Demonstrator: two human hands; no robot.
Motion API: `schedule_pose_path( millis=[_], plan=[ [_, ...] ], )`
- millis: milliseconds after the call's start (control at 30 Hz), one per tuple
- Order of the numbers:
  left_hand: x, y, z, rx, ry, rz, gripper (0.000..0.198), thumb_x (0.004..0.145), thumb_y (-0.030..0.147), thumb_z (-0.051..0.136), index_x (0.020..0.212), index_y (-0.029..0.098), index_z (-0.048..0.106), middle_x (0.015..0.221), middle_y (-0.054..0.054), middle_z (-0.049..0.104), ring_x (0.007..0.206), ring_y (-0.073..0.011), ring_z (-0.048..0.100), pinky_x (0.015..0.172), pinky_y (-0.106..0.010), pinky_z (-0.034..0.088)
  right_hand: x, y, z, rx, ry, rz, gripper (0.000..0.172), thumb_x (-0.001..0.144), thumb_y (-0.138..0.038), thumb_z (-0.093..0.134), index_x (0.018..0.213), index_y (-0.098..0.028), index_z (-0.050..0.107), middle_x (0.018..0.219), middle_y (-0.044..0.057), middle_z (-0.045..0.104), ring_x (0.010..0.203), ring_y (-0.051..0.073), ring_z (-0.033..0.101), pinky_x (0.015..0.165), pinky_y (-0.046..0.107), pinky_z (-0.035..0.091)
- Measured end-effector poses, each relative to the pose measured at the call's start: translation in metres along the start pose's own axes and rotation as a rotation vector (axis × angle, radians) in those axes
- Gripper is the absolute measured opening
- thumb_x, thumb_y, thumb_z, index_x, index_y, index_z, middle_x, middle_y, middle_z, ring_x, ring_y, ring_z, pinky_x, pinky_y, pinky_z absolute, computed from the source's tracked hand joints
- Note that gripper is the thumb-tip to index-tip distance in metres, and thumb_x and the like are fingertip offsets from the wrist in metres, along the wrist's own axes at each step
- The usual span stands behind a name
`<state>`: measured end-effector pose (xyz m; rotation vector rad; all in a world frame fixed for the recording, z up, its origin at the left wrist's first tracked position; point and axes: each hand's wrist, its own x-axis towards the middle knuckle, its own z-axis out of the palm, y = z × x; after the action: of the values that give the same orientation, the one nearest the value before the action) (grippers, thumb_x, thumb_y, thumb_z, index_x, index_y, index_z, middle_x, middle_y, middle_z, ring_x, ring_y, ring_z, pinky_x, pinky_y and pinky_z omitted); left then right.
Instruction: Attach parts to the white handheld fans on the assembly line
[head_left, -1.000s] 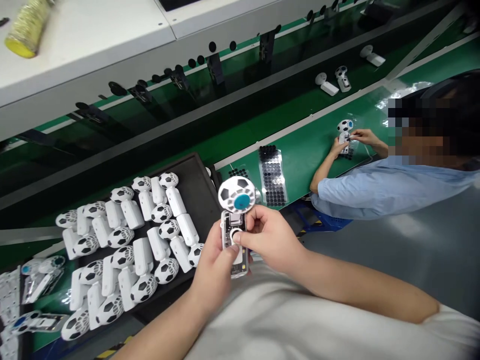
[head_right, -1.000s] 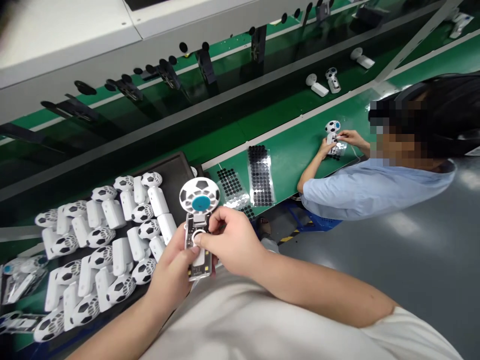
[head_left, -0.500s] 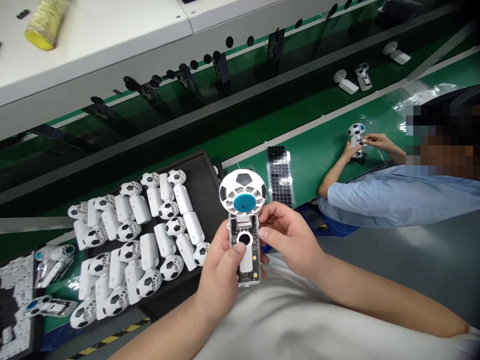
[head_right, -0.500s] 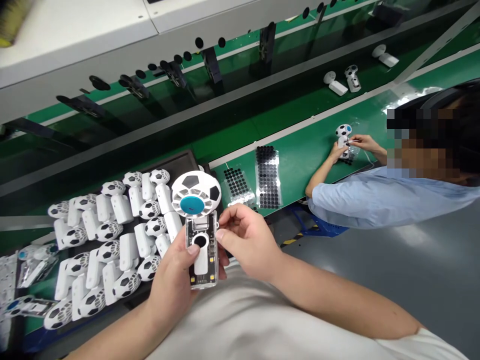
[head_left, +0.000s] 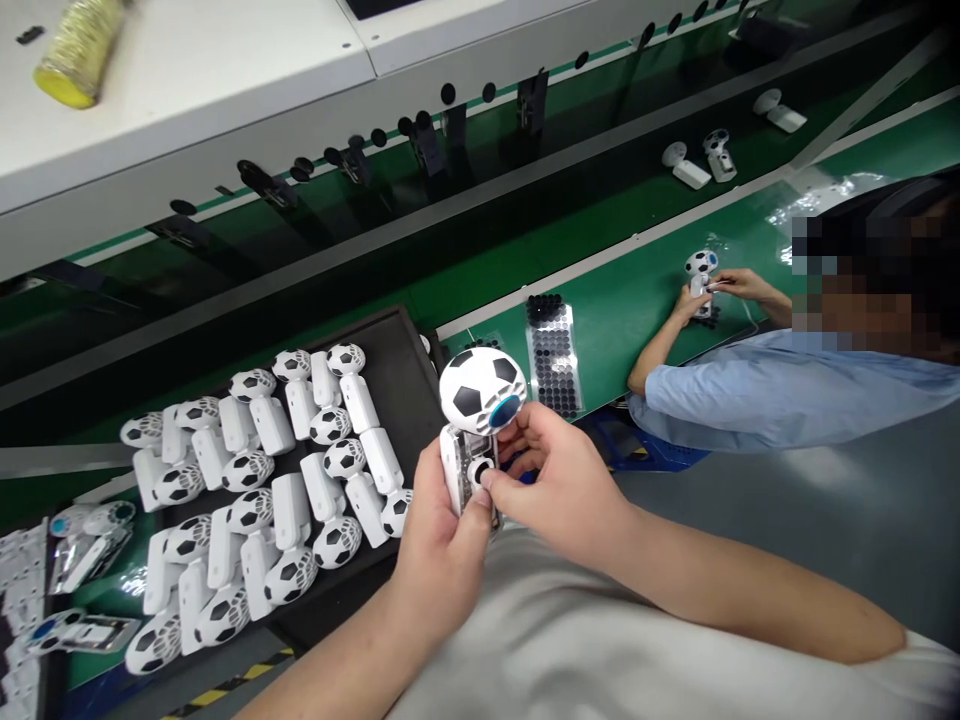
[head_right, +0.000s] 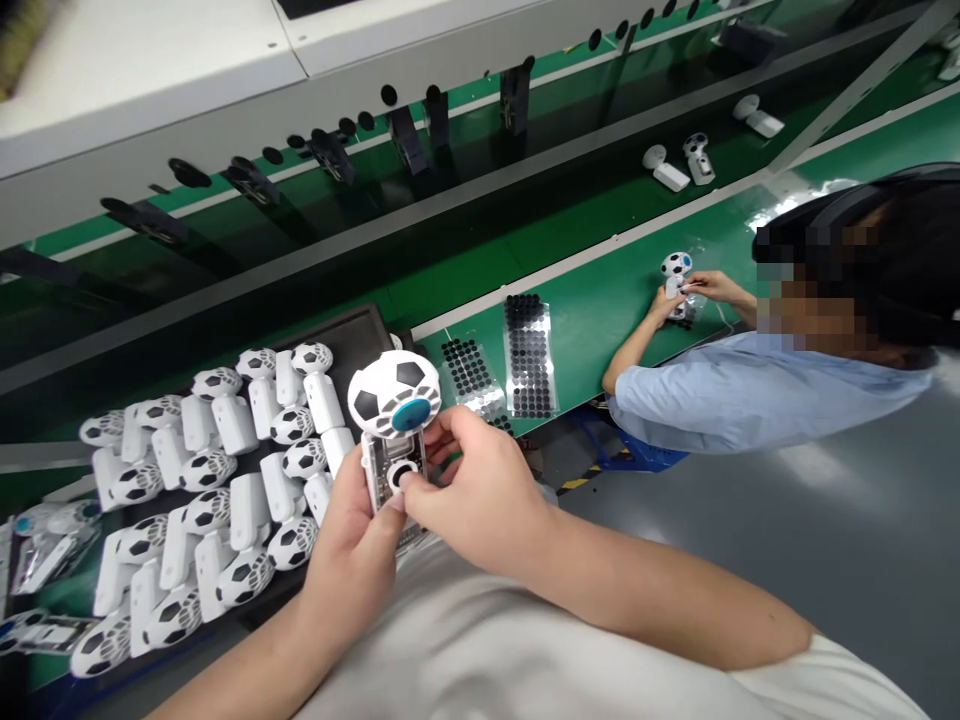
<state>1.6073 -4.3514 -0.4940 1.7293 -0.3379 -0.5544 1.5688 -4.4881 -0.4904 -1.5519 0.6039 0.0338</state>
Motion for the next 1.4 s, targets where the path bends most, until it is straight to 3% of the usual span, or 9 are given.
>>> schedule_pose_path(
  millis=[100, 233, 367, 533, 733, 900, 1133, 1267, 1400],
  plan=[
    [-0.001, -0.001, -0.002, -0.029, 0.054, -0.009, 0.035, 0.092, 0.033, 0.051, 0.124, 0.018, 0.049, 0.121, -0.009, 0.064, 0.108, -0.0218, 0.063, 0.095, -0.035, 0.051, -0.003, 0.003, 0.0, 0.117, -0.006, -0.039, 0.018, 0.07, -0.018, 0.067, 0.082, -0.023, 0.054, 0.083, 0.0, 0.064, 0.072, 0.016, 0.063, 0.062, 0.029, 0.053],
    [-0.002, -0.004, -0.003, -0.083, 0.078, -0.079, 0.037, 0.091, 0.036, 0.052, 0.122, 0.017, 0.049, 0.113, -0.009, 0.065, 0.101, -0.0228, 0.063, 0.089, -0.036, 0.051, -0.015, 0.006, -0.002, 0.312, 0.038, -0.311, 0.018, 0.078, -0.012, 0.062, 0.076, -0.023, 0.049, 0.075, -0.003, 0.054, 0.071, 0.014, 0.058, 0.071, 0.031, 0.053],
    [-0.005, -0.008, -0.003, -0.049, 0.106, -0.059, 0.043, 0.093, 0.038, 0.053, 0.129, 0.017, 0.044, 0.121, -0.011, 0.061, 0.109, -0.0248, 0.059, 0.095, -0.04, 0.048, -0.027, -0.002, -0.007, 0.503, -0.118, -0.461, 0.019, 0.082, -0.008, 0.058, 0.079, -0.023, 0.047, 0.075, -0.004, 0.047, 0.071, 0.013, 0.05, 0.086, 0.041, 0.053],
    [-0.008, -0.011, -0.003, 0.139, 0.157, 0.066, 0.044, 0.094, 0.035, 0.052, 0.132, 0.015, 0.042, 0.126, -0.015, 0.057, 0.113, -0.0252, 0.058, 0.095, -0.04, 0.048, -0.032, -0.012, -0.009, 0.648, -0.207, -0.329, 0.019, 0.087, -0.016, 0.063, 0.079, -0.022, 0.047, 0.075, -0.004, 0.048, 0.07, 0.013, 0.047, 0.099, 0.051, 0.047],
    [-0.007, -0.013, -0.003, 0.254, 0.169, 0.175, 0.031, 0.092, 0.019, 0.052, 0.123, 0.021, 0.046, 0.092, -0.001, 0.061, 0.081, -0.0137, 0.061, 0.077, -0.027, 0.051, -0.035, -0.014, -0.008, 0.794, -0.229, -0.197, 0.027, 0.087, -0.031, 0.071, 0.075, -0.022, 0.049, 0.074, -0.004, 0.052, 0.071, 0.013, 0.051, 0.107, 0.052, 0.039],
    [-0.007, -0.019, -0.003, 0.313, 0.175, 0.214, 0.036, 0.09, 0.019, 0.055, 0.125, 0.021, 0.046, 0.097, -0.004, 0.058, 0.083, -0.015, 0.06, 0.076, -0.028, 0.052, -0.037, -0.017, -0.008, 0.759, -0.222, -0.174, 0.028, 0.086, -0.034, 0.072, 0.075, -0.022, 0.049, 0.073, -0.003, 0.053, 0.071, 0.014, 0.051, 0.109, 0.052, 0.036],
    [-0.007, -0.025, -0.011, 0.377, 0.187, 0.289, 0.045, 0.09, 0.019, 0.055, 0.132, 0.017, 0.041, 0.113, -0.01, 0.058, 0.101, -0.0204, 0.06, 0.088, -0.036, 0.052, -0.023, -0.015, -0.01, 0.78, -0.206, -0.138, 0.029, 0.082, -0.032, 0.073, 0.068, -0.022, 0.05, 0.062, -0.006, 0.046, 0.06, 0.013, 0.04, 0.092, 0.045, 0.047],
    [-0.005, -0.018, -0.009, 0.295, 0.122, 0.318, 0.039, 0.091, 0.019, 0.052, 0.129, 0.017, 0.042, 0.106, -0.008, 0.06, 0.094, -0.0169, 0.061, 0.084, -0.031, 0.053, -0.012, -0.017, -0.014, 0.816, -0.22, -0.065, 0.031, 0.078, -0.033, 0.072, 0.062, -0.022, 0.048, 0.055, -0.006, 0.042, 0.055, 0.012, 0.036, 0.08, 0.041, 0.05],
    [-0.002, -0.012, -0.003, 0.217, 0.135, 0.267, 0.034, 0.093, 0.025, 0.05, 0.126, 0.017, 0.044, 0.107, -0.009, 0.06, 0.094, -0.0183, 0.062, 0.084, -0.033, 0.053, -0.006, -0.019, -0.014, 0.822, -0.171, -0.025, 0.027, 0.073, -0.027, 0.072, 0.062, -0.021, 0.048, 0.055, -0.006, 0.044, 0.054, 0.011, 0.04, 0.068, 0.033, 0.05]
  ],
)
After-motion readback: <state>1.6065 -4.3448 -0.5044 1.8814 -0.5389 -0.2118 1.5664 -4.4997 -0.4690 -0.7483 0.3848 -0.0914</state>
